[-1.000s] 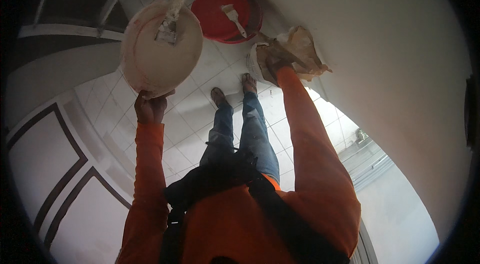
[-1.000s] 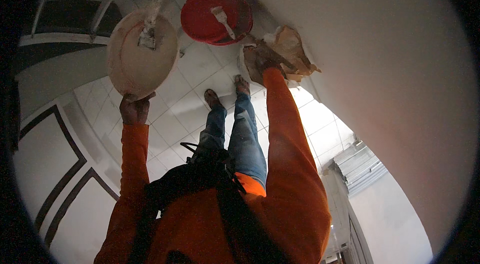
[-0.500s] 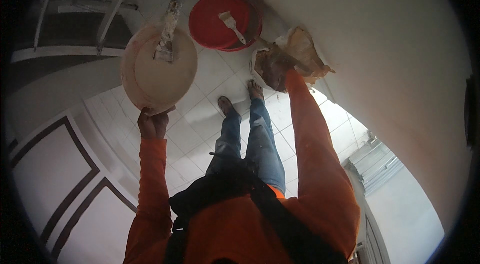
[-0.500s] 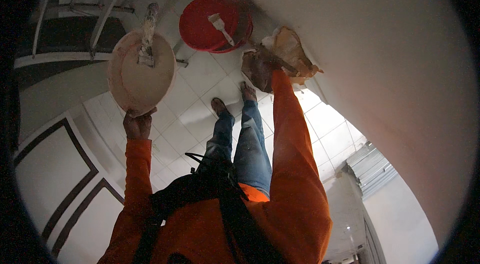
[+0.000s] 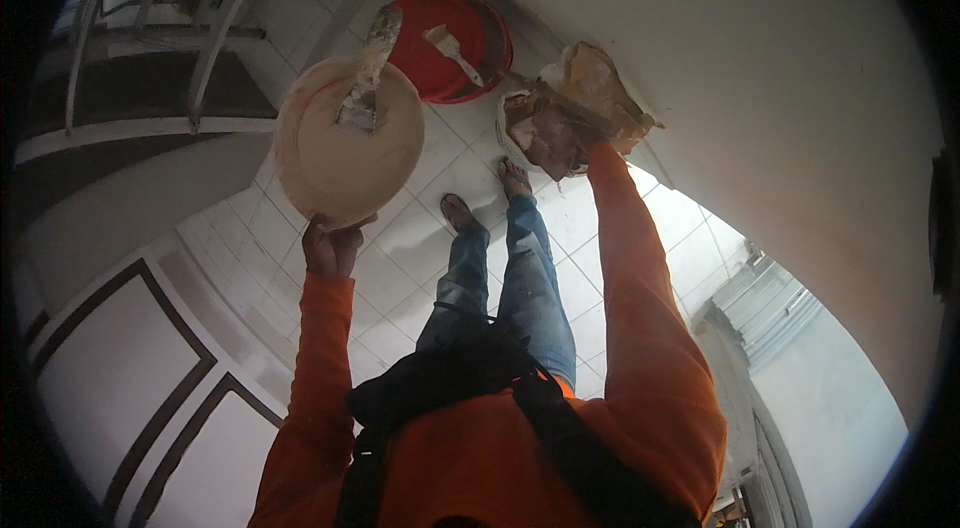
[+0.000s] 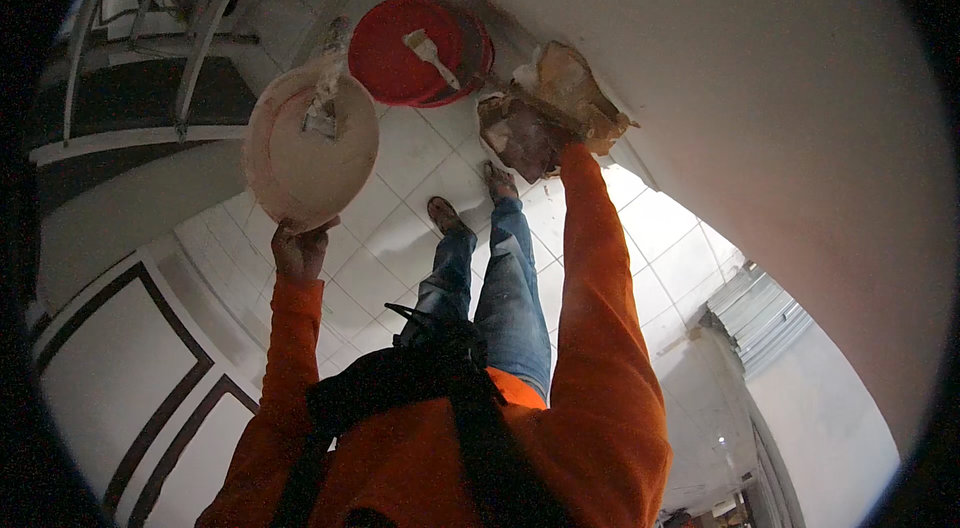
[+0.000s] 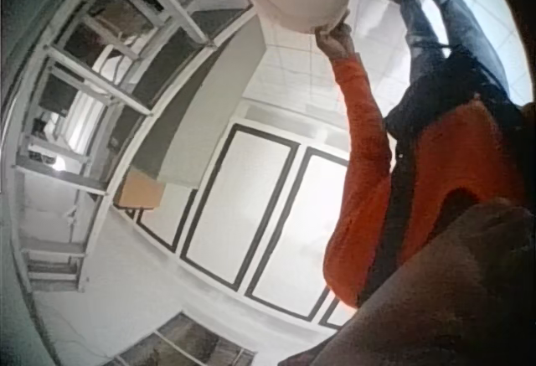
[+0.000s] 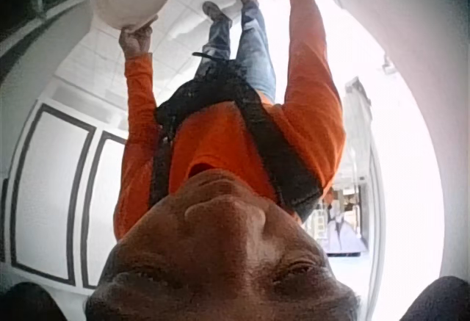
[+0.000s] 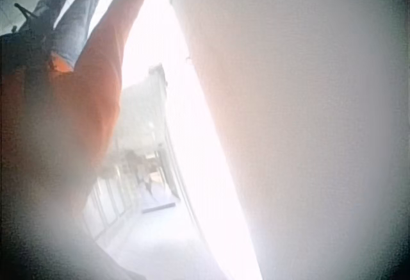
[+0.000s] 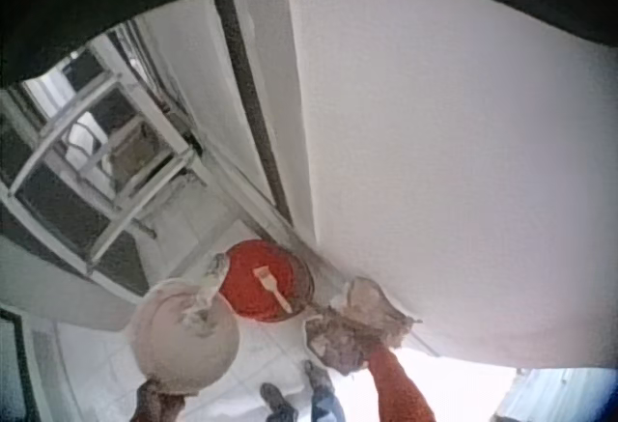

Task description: The person mixes plaster in a bowl using a putty knife and then applies it to a wall while standing on a ladder.

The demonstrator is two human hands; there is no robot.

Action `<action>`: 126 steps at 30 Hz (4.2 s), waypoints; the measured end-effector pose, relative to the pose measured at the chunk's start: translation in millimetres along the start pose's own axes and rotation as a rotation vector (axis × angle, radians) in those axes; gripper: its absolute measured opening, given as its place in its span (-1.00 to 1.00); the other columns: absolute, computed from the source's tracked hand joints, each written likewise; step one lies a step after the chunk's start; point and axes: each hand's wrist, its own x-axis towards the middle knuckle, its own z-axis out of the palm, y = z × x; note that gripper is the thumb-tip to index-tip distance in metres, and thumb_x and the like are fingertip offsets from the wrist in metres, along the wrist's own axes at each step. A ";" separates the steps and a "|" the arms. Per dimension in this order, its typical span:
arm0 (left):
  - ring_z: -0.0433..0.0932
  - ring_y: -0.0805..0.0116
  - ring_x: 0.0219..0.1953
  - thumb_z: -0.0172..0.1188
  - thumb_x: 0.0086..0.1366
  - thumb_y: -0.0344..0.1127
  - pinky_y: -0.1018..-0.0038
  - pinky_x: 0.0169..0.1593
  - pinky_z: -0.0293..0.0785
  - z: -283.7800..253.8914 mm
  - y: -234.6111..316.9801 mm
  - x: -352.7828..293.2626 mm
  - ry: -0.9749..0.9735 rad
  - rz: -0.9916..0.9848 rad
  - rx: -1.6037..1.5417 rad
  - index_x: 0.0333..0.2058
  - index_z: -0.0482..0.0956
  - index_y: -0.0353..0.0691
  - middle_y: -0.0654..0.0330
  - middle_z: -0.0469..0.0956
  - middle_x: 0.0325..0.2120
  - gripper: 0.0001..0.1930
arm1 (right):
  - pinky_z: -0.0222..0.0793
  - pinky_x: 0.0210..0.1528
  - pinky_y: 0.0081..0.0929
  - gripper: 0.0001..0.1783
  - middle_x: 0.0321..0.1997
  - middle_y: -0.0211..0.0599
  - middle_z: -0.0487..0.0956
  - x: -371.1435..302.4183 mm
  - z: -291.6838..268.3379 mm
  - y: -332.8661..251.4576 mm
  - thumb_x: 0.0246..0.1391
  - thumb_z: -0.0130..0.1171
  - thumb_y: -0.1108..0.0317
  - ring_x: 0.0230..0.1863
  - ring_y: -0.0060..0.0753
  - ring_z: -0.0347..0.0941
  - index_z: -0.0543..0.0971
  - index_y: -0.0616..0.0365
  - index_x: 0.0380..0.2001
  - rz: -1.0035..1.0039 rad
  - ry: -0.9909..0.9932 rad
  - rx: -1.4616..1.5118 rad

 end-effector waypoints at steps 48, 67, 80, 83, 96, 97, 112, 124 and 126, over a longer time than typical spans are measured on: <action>0.58 0.15 -0.24 0.05 0.06 -0.09 0.35 -0.18 0.60 2.4 -18.4 68.9 -0.210 -0.061 0.077 0.13 0.05 -0.28 -0.07 0.44 -0.14 -0.29 | 0.34 -0.24 -0.63 -0.85 -0.32 -0.43 0.56 -236.7 -32.6 -276.9 0.03 0.07 0.45 -0.32 -0.65 0.39 0.54 0.27 -0.32 -0.660 -0.106 0.125; 0.57 0.05 -0.25 -0.07 0.10 -0.22 0.28 -0.14 0.57 -34.6 -29.4 58.0 -0.060 -0.028 0.028 0.09 0.11 -0.35 -0.12 0.45 -0.16 -0.42 | 0.05 -0.63 -0.69 -0.77 -0.57 -0.60 0.37 -232.3 -51.7 -192.5 0.05 0.02 0.19 -0.63 -0.73 0.19 0.51 0.11 -0.35 -0.401 -0.044 0.530; 0.54 0.00 -0.17 -0.13 0.11 -0.29 0.29 -0.12 0.58 -44.8 -36.2 43.4 -0.051 -0.094 0.002 0.11 0.06 -0.41 -0.14 0.39 -0.09 -0.42 | 0.06 -0.65 -0.66 -0.74 -0.62 -0.58 0.34 -243.9 -20.4 -199.0 0.08 0.04 0.18 -0.64 -0.71 0.19 0.51 0.17 -0.37 -0.737 0.117 0.323; 0.52 0.01 -0.14 -0.12 0.13 -0.26 0.25 -0.10 0.56 -45.6 -39.1 41.2 -0.097 -0.055 -0.018 0.12 0.07 -0.38 -0.12 0.37 -0.06 -0.42 | 0.23 -0.56 -0.63 -0.76 -0.58 -0.51 0.39 -262.5 -14.7 -232.5 0.12 0.02 0.28 -0.56 -0.66 0.27 0.50 0.26 -0.32 -0.814 0.074 0.128; 0.51 0.05 -0.12 0.12 0.05 0.06 0.17 -0.06 0.53 -30.4 -47.1 46.8 -0.165 -0.021 -0.004 0.12 0.09 -0.33 -0.10 0.38 -0.06 -0.22 | 0.35 -0.41 -0.56 -0.81 -0.45 -0.40 0.49 -258.0 -26.9 -251.3 0.04 0.02 0.41 -0.46 -0.64 0.34 0.49 0.31 -0.31 -1.003 0.088 -0.113; 0.51 0.04 -0.11 0.11 0.05 0.01 0.18 -0.06 0.53 -30.2 -47.2 46.1 -0.173 -0.029 -0.024 0.13 0.08 -0.33 -0.10 0.38 -0.06 -0.24 | 0.35 -0.41 -0.55 -0.81 -0.45 -0.40 0.49 -264.3 -25.5 -255.5 0.05 0.02 0.40 -0.45 -0.64 0.34 0.50 0.31 -0.32 -0.854 0.038 0.011; 0.54 0.06 -0.14 -0.19 0.14 -0.32 0.28 -0.11 0.57 -20.4 -34.3 52.1 -0.164 -0.096 0.029 0.12 0.08 -0.34 -0.08 0.40 -0.06 -0.46 | 0.41 -0.25 -0.36 -0.73 -0.34 -0.13 0.54 -298.7 -1.8 -290.5 -0.16 0.14 0.39 -0.36 -0.12 0.48 0.54 0.19 -0.29 -1.323 0.032 -0.375; 0.54 0.07 -0.14 -0.19 0.14 -0.36 0.29 -0.09 0.56 -10.0 -35.7 48.3 -0.151 -0.038 0.026 0.14 0.05 -0.31 -0.08 0.38 -0.04 -0.46 | 0.41 -0.32 -0.34 -0.71 -0.28 -0.21 0.53 -319.4 -11.3 -285.4 -0.17 0.09 0.47 -0.36 -0.16 0.43 0.51 0.10 -0.26 -1.561 0.189 -0.549; 0.53 0.07 -0.14 -0.19 0.15 -0.36 0.27 -0.08 0.55 -9.9 -34.3 60.7 -0.150 -0.003 0.021 0.14 0.04 -0.31 -0.07 0.38 -0.04 -0.46 | 0.41 -0.32 -0.35 -0.72 -0.28 -0.23 0.53 -313.3 -12.2 -294.1 -0.16 0.08 0.48 -0.36 -0.17 0.43 0.51 0.09 -0.26 -1.589 0.187 -0.554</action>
